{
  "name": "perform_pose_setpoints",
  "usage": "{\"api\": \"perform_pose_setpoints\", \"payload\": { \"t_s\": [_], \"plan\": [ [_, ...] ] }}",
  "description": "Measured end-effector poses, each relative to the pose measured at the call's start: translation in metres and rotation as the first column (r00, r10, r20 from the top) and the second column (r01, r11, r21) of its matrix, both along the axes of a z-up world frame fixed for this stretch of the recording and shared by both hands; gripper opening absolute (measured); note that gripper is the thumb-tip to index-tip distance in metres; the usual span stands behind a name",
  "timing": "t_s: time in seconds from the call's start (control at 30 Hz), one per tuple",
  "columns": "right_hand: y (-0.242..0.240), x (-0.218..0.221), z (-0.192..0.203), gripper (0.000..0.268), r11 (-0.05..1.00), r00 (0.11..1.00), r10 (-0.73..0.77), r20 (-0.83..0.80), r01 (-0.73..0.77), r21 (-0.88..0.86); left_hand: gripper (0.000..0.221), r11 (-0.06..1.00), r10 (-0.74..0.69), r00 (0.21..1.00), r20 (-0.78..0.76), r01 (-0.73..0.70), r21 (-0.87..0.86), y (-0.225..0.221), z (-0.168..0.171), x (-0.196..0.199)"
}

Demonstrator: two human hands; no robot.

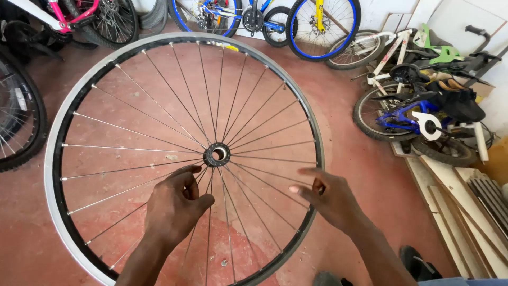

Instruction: Adjusting the tension of spokes on a bicycle wheel using a spoke wrench to true the wheel.

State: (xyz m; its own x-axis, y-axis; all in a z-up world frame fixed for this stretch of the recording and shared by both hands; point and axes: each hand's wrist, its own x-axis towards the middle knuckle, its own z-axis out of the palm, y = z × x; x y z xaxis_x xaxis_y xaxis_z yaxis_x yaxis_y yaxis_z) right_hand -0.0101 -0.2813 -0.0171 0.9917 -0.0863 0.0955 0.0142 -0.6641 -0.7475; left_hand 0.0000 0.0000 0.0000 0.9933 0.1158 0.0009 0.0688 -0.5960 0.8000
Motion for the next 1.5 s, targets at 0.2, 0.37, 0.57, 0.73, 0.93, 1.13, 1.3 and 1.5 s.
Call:
{"api": "perform_pose_setpoints", "payload": {
  "t_s": [0.2, 0.37, 0.57, 0.73, 0.93, 1.13, 1.3, 1.5],
  "plan": [
    [-0.013, 0.001, 0.001, 0.062, 0.907, 0.982, -0.057, 0.182, 0.127, -0.402, 0.032, 0.991, -0.050, 0.995, -0.091, 0.060, 0.118, 0.000, 0.007, -0.004],
    [-0.030, 0.003, -0.014, 0.062, 0.880, 1.000, -0.009, -0.026, -0.004, -0.475, 0.034, 0.985, -0.083, 0.995, -0.057, 0.090, 0.145, 0.002, 0.004, -0.006],
    [-0.026, -0.001, -0.005, 0.044, 0.915, 1.000, -0.008, 0.022, 0.016, -0.403, 0.035, 0.976, -0.119, 0.992, 0.036, 0.110, 0.189, 0.000, 0.010, -0.008],
    [-0.021, 0.000, -0.002, 0.044, 0.920, 0.967, -0.109, 0.231, 0.186, -0.344, 0.034, 0.957, -0.181, 0.982, 0.049, 0.164, 0.238, -0.001, 0.008, -0.010],
    [-0.036, -0.003, -0.007, 0.057, 0.867, 0.977, -0.045, 0.206, 0.140, -0.477, 0.030, 0.916, -0.266, 0.964, 0.003, 0.252, 0.313, -0.003, 0.006, -0.009],
    [-0.038, 0.005, -0.006, 0.050, 0.915, 0.991, -0.133, 0.022, 0.131, -0.382, 0.030, 0.904, -0.296, 0.955, 0.010, 0.277, 0.324, -0.002, -0.001, -0.008],
    [-0.023, 0.009, 0.022, 0.045, 0.609, 0.878, -0.364, -0.311, 0.477, 0.634, 0.030, 0.873, -0.394, 0.918, 0.032, 0.363, 0.326, -0.006, -0.006, -0.010],
    [-0.036, 0.015, 0.011, 0.052, 0.443, 0.732, -0.515, -0.446, 0.673, 0.592, 0.027, 0.814, -0.468, 0.883, 0.014, 0.425, 0.396, -0.014, -0.019, -0.011]
  ]
}}
